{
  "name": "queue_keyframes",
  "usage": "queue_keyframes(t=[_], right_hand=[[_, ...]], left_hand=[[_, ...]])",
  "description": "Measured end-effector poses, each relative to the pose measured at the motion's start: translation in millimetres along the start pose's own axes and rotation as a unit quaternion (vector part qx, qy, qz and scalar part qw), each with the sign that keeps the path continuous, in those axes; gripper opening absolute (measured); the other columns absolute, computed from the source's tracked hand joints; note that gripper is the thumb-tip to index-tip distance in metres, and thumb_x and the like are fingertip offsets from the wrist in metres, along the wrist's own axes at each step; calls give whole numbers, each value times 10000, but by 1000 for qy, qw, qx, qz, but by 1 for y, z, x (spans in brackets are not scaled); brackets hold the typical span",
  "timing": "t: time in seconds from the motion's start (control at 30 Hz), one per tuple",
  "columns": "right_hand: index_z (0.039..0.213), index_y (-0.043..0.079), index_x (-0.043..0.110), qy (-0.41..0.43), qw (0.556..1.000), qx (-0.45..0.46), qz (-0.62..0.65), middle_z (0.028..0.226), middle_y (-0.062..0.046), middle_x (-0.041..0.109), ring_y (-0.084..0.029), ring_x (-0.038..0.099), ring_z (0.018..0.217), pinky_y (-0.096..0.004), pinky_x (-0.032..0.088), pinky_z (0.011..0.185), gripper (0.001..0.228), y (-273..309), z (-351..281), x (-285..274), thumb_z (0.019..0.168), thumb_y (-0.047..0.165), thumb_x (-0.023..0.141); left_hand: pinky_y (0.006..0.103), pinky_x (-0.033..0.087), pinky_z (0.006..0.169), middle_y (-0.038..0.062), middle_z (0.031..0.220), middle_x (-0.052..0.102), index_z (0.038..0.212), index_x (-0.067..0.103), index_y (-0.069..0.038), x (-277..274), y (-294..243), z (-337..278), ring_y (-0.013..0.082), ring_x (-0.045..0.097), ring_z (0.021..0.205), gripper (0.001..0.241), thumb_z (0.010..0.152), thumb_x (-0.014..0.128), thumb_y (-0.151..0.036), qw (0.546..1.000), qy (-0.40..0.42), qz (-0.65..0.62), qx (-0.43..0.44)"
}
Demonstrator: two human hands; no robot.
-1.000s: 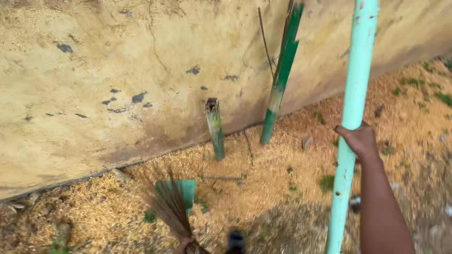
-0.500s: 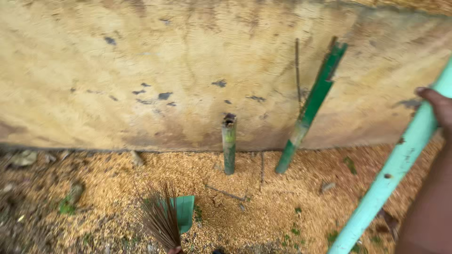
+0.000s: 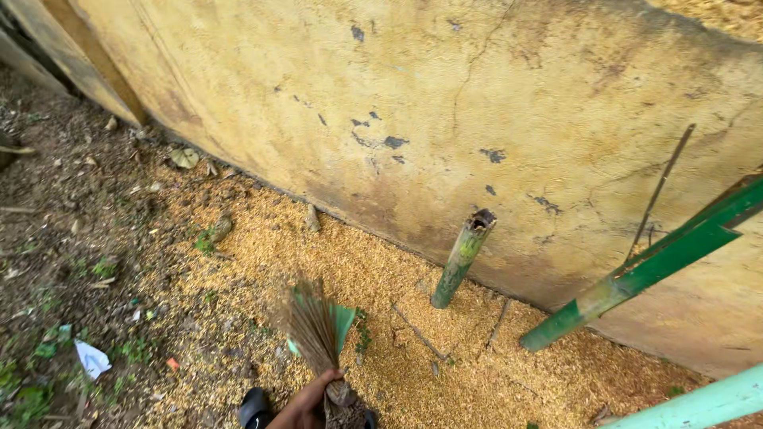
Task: The person sweeps debris and leaves across a dirt and grass area using a handheld broom and a small green dustpan.
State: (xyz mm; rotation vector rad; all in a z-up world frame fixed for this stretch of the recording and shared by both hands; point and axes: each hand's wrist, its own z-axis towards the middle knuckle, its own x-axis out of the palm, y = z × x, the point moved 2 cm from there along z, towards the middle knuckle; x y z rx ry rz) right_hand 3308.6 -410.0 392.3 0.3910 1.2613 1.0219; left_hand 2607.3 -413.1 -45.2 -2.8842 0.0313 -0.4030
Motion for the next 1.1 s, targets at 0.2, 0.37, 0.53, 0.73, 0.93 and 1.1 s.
queue_keyframes(t=[0.2, 0.37, 0.53, 0.73, 0.93, 1.1], right_hand=[[1158, 20, 686, 27, 993, -105, -48, 1076, -157, 733, -266, 728, 965, -443, 595, 823, 391, -6, -93, 96, 931, 337, 692], [1170, 30, 687, 267, 930, -206, -148, 1099, -152, 736, -265, 731, 994, -444, 600, 850, 389, -56, -163, 209, 940, 342, 662], [1181, 40, 689, 714, 669, -196, -65, 1122, -147, 739, -263, 733, 1023, -445, 604, 878, 390, -54, -573, 247, 949, 347, 632], [1001, 121, 756, 806, 342, -469, -113, 1096, -133, 725, -369, 685, 1023, -546, 538, 854, 405, 73, -788, 162, 972, 472, 556], [941, 138, 731, 837, 179, -515, -35, 1016, -132, 745, -365, 696, 968, -522, 531, 829, 348, 119, -892, 172, 903, 447, 578], [953, 87, 770, 932, 30, -360, -15, 973, -126, 804, -312, 759, 935, -450, 565, 852, 539, 218, -988, 130, 966, 544, 485]], left_hand=[[552, 610, 819, 181, 941, 670, 1122, 571, -41, 40, -1, -16, 358, 685, 821, 439, 897, 727, -384, 977, 160, -136, -28], [524, 536, 718, 162, 937, 690, 1122, 618, -122, 45, 2, -28, 326, 676, 785, 460, 834, 684, -474, 996, 83, -16, -9], [501, 611, 796, 221, 974, 685, 1129, 614, -35, 18, 34, -5, 356, 667, 868, 412, 921, 664, -387, 996, 88, -4, 18], [402, 573, 908, 152, 1171, 692, 1272, 630, -59, -61, 94, 18, 266, 681, 1035, 396, 959, 528, -279, 922, 88, 240, 290], [395, 567, 899, 147, 1146, 702, 1235, 651, -49, -148, 87, 5, 261, 683, 1018, 397, 936, 561, -293, 979, 51, 123, 155], [389, 563, 890, 143, 1126, 711, 1205, 669, -41, -239, 100, -31, 257, 684, 1005, 399, 916, 589, -305, 986, -14, 28, 164]])
